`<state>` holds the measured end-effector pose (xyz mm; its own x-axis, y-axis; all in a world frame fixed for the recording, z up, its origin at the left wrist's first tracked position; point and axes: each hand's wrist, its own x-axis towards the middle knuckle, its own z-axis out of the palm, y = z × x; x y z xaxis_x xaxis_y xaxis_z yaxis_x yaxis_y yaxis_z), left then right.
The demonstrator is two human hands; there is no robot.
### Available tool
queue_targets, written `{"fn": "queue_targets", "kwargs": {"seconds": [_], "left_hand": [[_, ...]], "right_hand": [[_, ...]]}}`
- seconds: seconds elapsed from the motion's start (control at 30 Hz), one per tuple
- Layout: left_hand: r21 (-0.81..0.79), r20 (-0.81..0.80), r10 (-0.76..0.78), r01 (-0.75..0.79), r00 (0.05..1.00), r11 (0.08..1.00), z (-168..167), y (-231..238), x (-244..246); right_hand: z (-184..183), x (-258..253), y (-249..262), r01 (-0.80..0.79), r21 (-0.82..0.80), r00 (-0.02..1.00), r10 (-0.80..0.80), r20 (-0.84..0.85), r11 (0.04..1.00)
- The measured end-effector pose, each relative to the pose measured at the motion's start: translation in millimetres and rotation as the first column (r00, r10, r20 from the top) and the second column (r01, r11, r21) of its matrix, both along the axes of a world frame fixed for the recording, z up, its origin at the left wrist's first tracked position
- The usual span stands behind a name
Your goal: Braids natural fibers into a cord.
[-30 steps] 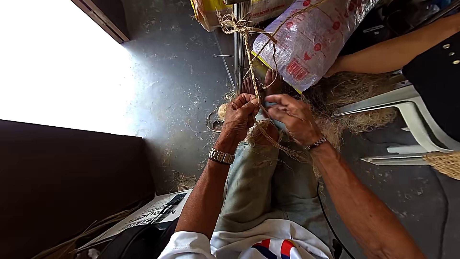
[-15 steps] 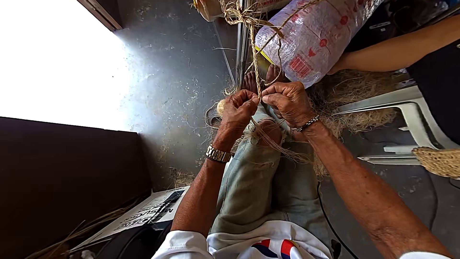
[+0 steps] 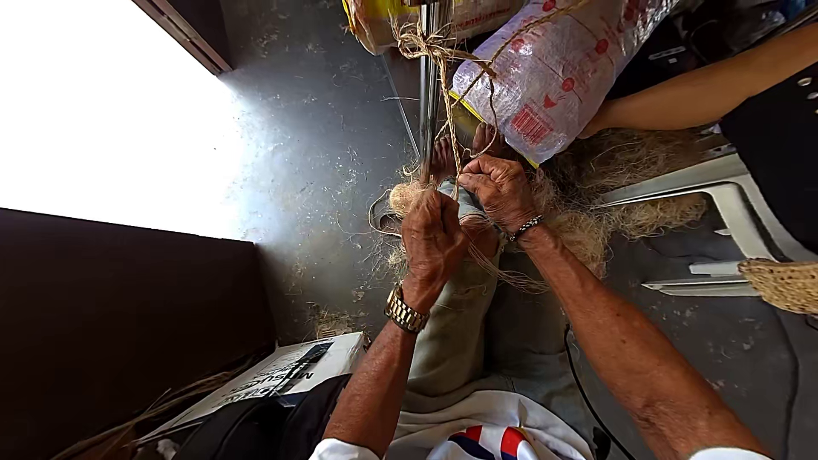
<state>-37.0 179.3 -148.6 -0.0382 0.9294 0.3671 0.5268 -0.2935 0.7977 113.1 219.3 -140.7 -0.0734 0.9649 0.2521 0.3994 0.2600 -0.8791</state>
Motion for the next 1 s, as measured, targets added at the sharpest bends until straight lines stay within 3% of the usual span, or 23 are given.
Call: {"fn": "queue_targets", "kwargs": {"seconds": [0.2,0.3,0.4,0.5,0.57,0.7,0.83,0.93,1.0], "left_hand": [[-0.001,-0.086,-0.06,0.06,0.995,0.998,-5.5,-43.6,6.8],[-0.083,-0.122,-0.228,0.219,0.966,0.972,-5.4,-65.2,-8.2],[-0.141,-0.075,-0.295,0.283,0.952,0.949,6.6,-73.9,-34.7],[-0.036,0.007,-0.097,0.097,0.995,0.995,18.1,-53.8,-57.7],[-0.066,0.02,-0.029,0.03,0.999,0.997,26.0,-32.7,-60.3],[-0.326,0.178,-0.164,0.215,0.97,0.92,26.0,4.9,-32.0],[-0.364,0.509,-0.218,0.437,0.833,0.822,11.4,14.9,-14.7],[-0.357,0.781,-0.084,0.553,0.619,0.753,6.4,6.6,-43.3],[-0.284,0.887,-0.002,0.547,0.463,0.788,-4.3,-6.9,-83.5]], "right_hand": [[5.7,-6.7,-6.9,-0.162,-0.319,0.92,0.026,-0.391,0.934],[8.8,-5.9,-9.1,-0.243,-0.374,0.848,0.009,-0.529,0.895],[1.8,-1.8,-6.9,-0.277,-0.369,0.81,0.009,-0.586,0.887],[-5.3,1.8,-6.0,-0.292,-0.357,0.806,0.027,-0.591,0.887],[-3.4,-0.3,-5.5,-0.285,-0.361,0.814,0.025,-0.581,0.888],[0.5,-4.8,-4.4,-0.266,-0.347,0.83,0.03,-0.557,0.899],[-1.5,-0.2,0.5,-0.235,-0.327,0.829,0.013,-0.56,0.915],[3.8,3.3,9.1,-0.233,-0.372,0.801,-0.04,-0.597,0.899],[3.6,5.9,10.5,-0.232,-0.375,0.792,-0.049,-0.608,0.898]]}}
